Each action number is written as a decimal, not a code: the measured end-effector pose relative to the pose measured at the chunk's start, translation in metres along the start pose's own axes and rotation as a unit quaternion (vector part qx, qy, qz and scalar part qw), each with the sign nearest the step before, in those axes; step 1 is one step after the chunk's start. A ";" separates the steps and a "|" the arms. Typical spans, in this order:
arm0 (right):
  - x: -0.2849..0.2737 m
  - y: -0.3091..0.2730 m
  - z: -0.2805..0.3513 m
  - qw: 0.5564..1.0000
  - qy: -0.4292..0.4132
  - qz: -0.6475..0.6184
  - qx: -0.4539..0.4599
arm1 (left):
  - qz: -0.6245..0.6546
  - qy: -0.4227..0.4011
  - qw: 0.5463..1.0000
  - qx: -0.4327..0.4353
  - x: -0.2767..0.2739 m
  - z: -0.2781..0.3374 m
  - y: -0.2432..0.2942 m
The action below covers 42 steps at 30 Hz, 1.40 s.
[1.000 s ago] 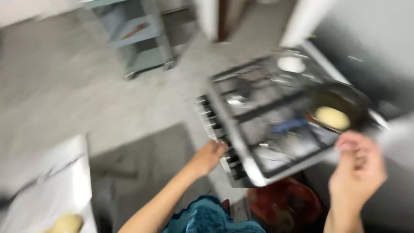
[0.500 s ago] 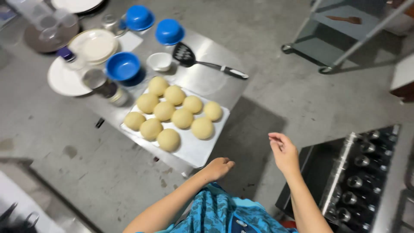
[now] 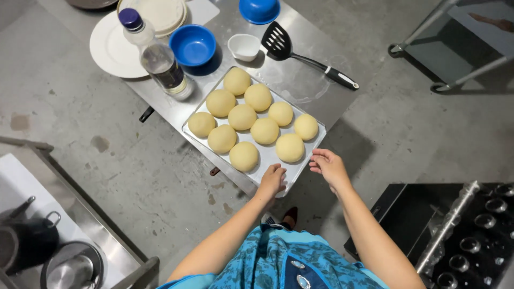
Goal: Frying dough balls in a pan on a gas stove.
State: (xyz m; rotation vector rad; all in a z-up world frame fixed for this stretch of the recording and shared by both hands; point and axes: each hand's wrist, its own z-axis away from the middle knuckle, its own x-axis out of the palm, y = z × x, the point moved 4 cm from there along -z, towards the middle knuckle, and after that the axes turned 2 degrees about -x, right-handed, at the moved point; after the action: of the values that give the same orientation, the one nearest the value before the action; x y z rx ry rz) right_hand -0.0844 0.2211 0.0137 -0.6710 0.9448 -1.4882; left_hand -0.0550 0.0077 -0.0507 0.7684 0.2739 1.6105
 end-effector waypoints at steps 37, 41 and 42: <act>0.032 0.032 -0.075 0.994 -0.027 -0.077 0.077 | 0.009 0.097 0.993 0.066 0.019 -0.045 0.071; 0.032 0.033 -0.074 0.994 -0.025 -0.071 0.076 | 0.041 0.061 0.997 0.025 0.018 -0.040 0.069; 0.032 0.034 -0.074 0.994 -0.026 -0.071 0.074 | 0.047 0.049 0.998 0.015 0.017 -0.040 0.068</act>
State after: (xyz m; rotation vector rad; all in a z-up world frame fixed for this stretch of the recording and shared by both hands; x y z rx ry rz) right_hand -0.1342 0.2037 -0.0563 -0.6768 0.7522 -1.6403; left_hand -0.1332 0.0204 -0.0360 0.7344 0.3370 1.7393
